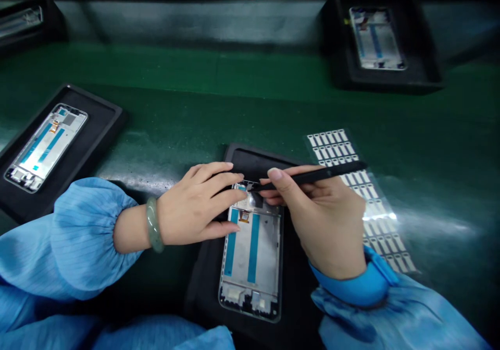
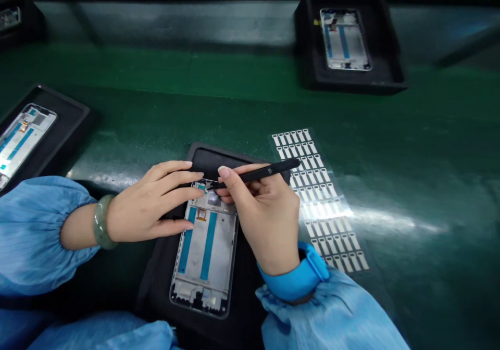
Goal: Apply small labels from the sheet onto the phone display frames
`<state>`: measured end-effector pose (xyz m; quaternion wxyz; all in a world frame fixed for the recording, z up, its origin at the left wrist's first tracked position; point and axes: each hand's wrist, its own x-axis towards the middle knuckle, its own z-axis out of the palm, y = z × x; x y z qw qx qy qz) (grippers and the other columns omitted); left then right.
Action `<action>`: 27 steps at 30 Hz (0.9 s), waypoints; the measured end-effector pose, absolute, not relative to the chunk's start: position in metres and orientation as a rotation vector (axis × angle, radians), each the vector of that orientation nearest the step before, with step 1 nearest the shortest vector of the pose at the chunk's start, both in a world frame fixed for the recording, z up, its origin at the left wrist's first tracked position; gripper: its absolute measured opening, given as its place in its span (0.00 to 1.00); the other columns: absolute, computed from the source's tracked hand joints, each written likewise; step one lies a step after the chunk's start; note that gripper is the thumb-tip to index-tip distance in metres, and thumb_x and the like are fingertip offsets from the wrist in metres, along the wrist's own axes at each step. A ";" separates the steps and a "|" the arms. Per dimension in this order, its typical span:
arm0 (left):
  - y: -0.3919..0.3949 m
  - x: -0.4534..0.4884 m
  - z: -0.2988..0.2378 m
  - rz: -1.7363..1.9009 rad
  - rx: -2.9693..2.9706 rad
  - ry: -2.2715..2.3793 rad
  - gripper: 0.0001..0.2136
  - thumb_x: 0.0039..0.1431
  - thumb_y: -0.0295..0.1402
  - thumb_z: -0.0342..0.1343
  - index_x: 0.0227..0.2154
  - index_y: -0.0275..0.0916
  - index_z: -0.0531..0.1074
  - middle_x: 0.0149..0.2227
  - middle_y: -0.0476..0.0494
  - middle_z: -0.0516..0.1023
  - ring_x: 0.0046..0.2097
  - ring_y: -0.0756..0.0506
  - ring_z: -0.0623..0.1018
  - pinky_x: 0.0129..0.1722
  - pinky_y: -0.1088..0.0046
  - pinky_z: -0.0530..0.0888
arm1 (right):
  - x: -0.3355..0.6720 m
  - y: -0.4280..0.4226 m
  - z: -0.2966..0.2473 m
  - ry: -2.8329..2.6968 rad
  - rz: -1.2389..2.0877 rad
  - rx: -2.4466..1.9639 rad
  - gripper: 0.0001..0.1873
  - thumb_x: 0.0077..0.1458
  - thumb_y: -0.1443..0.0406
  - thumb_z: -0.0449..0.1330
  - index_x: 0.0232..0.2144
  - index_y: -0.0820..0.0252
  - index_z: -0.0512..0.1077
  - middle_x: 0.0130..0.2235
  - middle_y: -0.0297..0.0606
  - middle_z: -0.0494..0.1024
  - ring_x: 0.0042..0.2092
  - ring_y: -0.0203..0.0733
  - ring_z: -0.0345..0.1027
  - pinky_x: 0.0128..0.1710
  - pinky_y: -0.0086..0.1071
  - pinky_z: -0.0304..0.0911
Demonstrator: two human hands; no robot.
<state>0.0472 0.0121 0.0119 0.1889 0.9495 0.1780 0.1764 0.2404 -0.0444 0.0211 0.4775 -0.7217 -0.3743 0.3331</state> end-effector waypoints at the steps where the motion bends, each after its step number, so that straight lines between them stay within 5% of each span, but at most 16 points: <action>1: 0.012 0.047 0.012 0.490 2.679 0.498 0.20 0.64 0.44 0.54 0.50 0.34 0.69 0.56 0.33 0.72 0.61 0.30 0.65 0.55 0.46 0.70 | 0.240 -0.045 0.021 -0.921 0.808 -1.766 0.16 0.48 0.52 0.67 0.29 0.57 0.72 0.26 0.33 0.79 0.25 0.36 0.75 0.25 0.30 0.74; 27: 0.008 0.054 0.019 0.396 2.811 0.562 0.17 0.65 0.40 0.50 0.52 0.36 0.70 0.55 0.35 0.71 0.59 0.34 0.66 0.54 0.52 0.68 | 0.244 -0.045 0.023 -0.884 0.501 -1.562 0.10 0.52 0.58 0.66 0.32 0.57 0.73 0.30 0.33 0.81 0.31 0.40 0.78 0.30 0.33 0.77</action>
